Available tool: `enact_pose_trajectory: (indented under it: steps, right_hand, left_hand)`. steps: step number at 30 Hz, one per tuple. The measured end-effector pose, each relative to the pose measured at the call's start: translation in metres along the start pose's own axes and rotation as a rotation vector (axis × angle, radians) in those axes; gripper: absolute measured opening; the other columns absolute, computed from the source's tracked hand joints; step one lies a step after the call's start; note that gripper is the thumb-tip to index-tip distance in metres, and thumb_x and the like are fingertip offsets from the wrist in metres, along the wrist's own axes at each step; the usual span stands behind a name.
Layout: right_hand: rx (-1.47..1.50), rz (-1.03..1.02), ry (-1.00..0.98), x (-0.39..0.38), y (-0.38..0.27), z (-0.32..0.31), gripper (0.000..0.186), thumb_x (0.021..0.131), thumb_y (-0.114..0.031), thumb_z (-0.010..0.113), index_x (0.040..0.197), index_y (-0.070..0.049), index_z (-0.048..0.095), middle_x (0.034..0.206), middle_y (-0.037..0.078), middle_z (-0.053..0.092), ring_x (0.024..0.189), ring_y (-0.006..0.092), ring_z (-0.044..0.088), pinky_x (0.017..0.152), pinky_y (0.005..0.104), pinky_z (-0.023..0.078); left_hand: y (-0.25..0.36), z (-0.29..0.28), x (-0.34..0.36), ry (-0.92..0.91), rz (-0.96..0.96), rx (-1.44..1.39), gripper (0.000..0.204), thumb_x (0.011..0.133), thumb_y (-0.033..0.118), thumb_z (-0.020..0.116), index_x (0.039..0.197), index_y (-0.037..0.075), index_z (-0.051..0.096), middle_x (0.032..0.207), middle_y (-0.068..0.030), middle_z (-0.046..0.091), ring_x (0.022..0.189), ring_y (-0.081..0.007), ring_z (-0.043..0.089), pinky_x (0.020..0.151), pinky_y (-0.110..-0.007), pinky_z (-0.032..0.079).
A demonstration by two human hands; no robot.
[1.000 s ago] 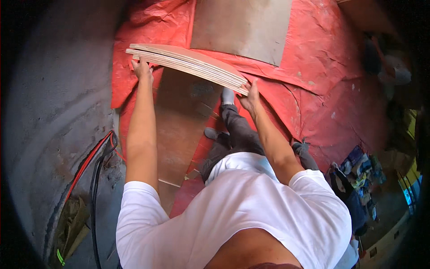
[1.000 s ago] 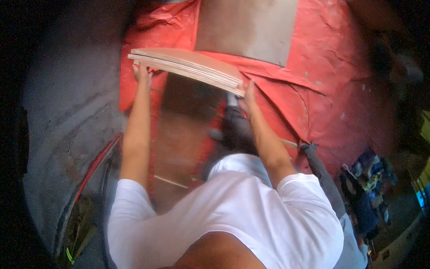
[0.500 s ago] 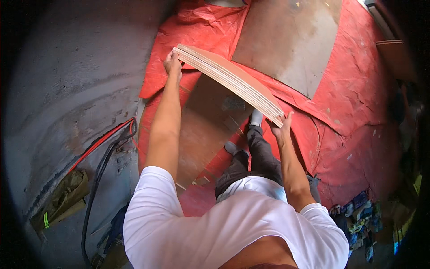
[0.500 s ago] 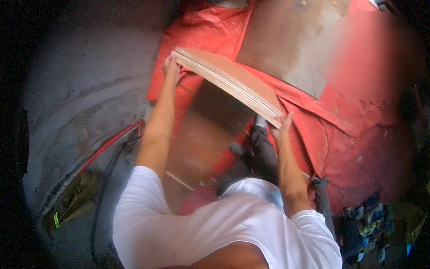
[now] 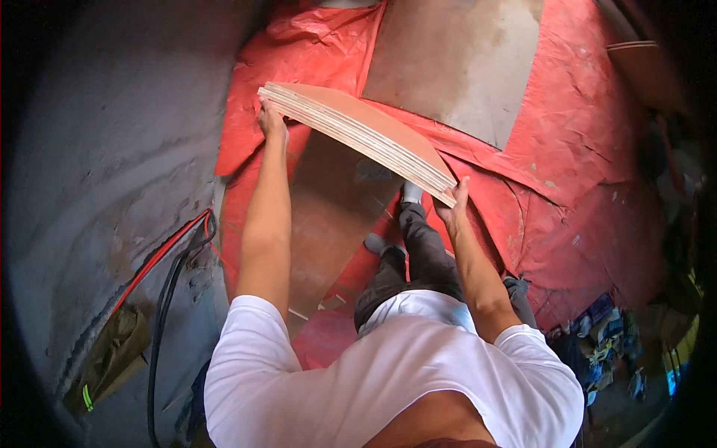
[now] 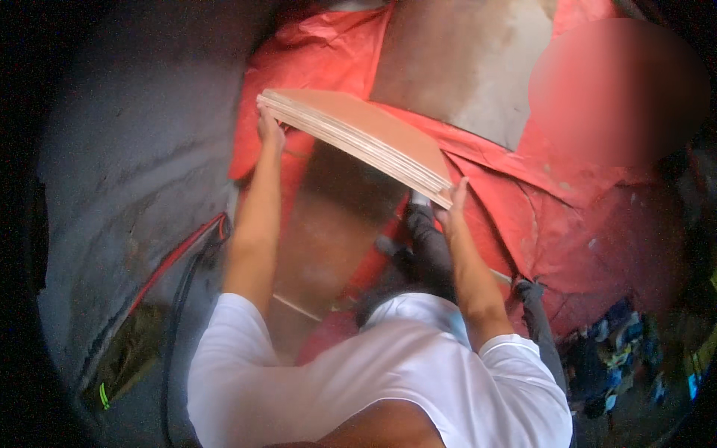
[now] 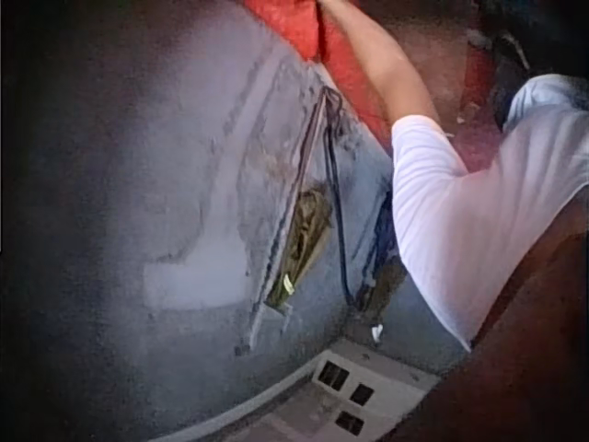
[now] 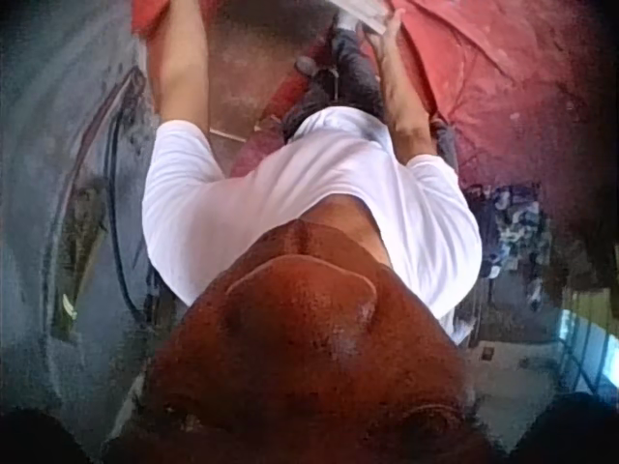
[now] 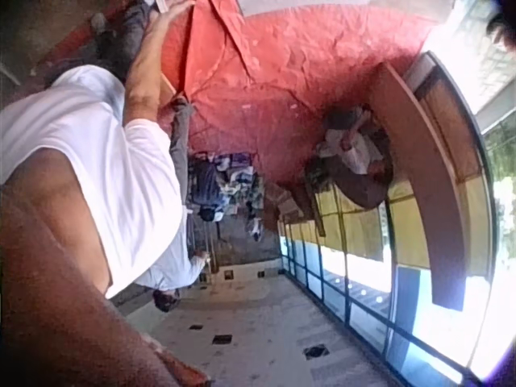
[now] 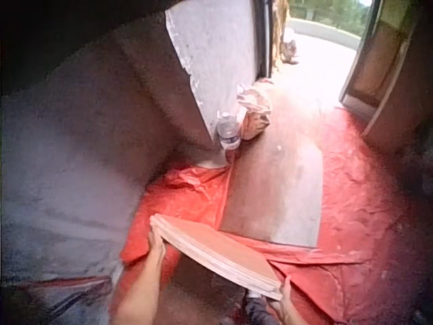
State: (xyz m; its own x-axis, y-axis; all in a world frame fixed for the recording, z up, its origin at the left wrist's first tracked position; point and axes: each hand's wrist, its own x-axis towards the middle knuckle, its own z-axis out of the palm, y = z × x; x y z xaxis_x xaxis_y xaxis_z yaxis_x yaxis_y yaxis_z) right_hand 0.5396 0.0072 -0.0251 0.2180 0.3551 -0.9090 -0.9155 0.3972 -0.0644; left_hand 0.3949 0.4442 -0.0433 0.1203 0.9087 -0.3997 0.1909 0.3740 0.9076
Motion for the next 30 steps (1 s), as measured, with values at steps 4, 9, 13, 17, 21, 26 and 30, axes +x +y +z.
enact_pose_trajectory:
  steps: [4,9,13,17,21,26,30]
  right_hand:
    - [0.002,0.033,-0.006,-0.005,0.004,0.008,0.08,0.086,-0.066,0.028,0.129,0.001,0.04,0.121,0.017,0.052,0.108,0.0302,0.052,0.099,0.0403,0.038]
    - [-0.069,-0.008,-0.066,0.008,0.007,0.012,0.08,0.086,-0.066,0.027,0.129,0.0,0.041,0.123,0.017,0.051,0.109,0.0309,0.051,0.1,0.0422,0.037]
    - [-0.056,-0.028,-0.1,0.018,0.01,0.002,0.082,0.086,-0.068,0.021,0.132,-0.002,0.039,0.129,0.018,0.046,0.114,0.0342,0.047,0.102,0.0459,0.033]
    - [-0.044,0.004,-0.08,0.01,0.015,0.009,0.076,0.085,-0.069,0.026,0.126,-0.009,0.047,0.113,0.009,0.058,0.095,0.0257,0.057,0.086,0.0383,0.046]
    - [-0.035,-0.013,-0.081,0.009,0.016,0.01,0.082,0.086,-0.068,0.019,0.131,-0.003,0.041,0.127,0.017,0.049,0.114,0.0327,0.047,0.1,0.0461,0.034]
    - [0.03,-0.115,-0.106,0.009,0.004,0.011,0.069,0.091,-0.057,0.025,0.127,-0.003,0.045,0.12,0.015,0.054,0.106,0.0302,0.053,0.097,0.0437,0.04]
    - [0.054,-0.027,-0.124,0.02,0.023,0.022,0.07,0.089,-0.061,0.03,0.124,-0.003,0.047,0.118,0.015,0.055,0.105,0.0313,0.054,0.094,0.0435,0.043]
  left_hand:
    - [0.002,-0.007,0.002,0.075,-0.01,0.156,0.06,0.095,0.045,0.034,0.119,-0.008,0.051,0.115,-0.0182,0.058,0.105,-0.0248,0.055,0.09,-0.033,0.041]
    - [0.021,0.003,0.008,0.005,0.136,0.198,0.057,0.095,0.042,0.034,0.115,-0.007,0.054,0.111,-0.0178,0.06,0.103,-0.0255,0.056,0.089,-0.034,0.041]
    - [0.03,0.008,-0.002,-0.033,0.013,0.141,0.049,0.096,0.035,0.038,0.114,-0.006,0.056,0.109,-0.0146,0.061,0.1,-0.0203,0.057,0.087,-0.032,0.043]
    - [0.038,0.003,-0.002,-0.075,0.003,-0.006,0.042,0.095,0.032,0.045,0.11,-0.005,0.059,0.102,-0.0103,0.063,0.088,-0.0158,0.059,0.075,-0.028,0.046]
    - [0.039,-0.007,0.01,-0.081,0.015,-0.043,0.039,0.094,0.032,0.047,0.106,-0.003,0.061,0.095,-0.0081,0.064,0.075,-0.0121,0.059,0.059,-0.024,0.046]
    - [0.033,0.029,-0.009,-0.031,-0.14,0.068,0.044,0.092,0.043,0.046,0.11,0.004,0.057,0.092,-0.0083,0.064,0.076,-0.021,0.061,0.059,-0.032,0.05]
    - [0.034,-0.022,0.028,-0.208,0.036,-0.022,0.037,0.094,0.036,0.045,0.107,0.002,0.055,0.103,-0.0107,0.06,0.097,-0.0236,0.057,0.083,-0.043,0.047]
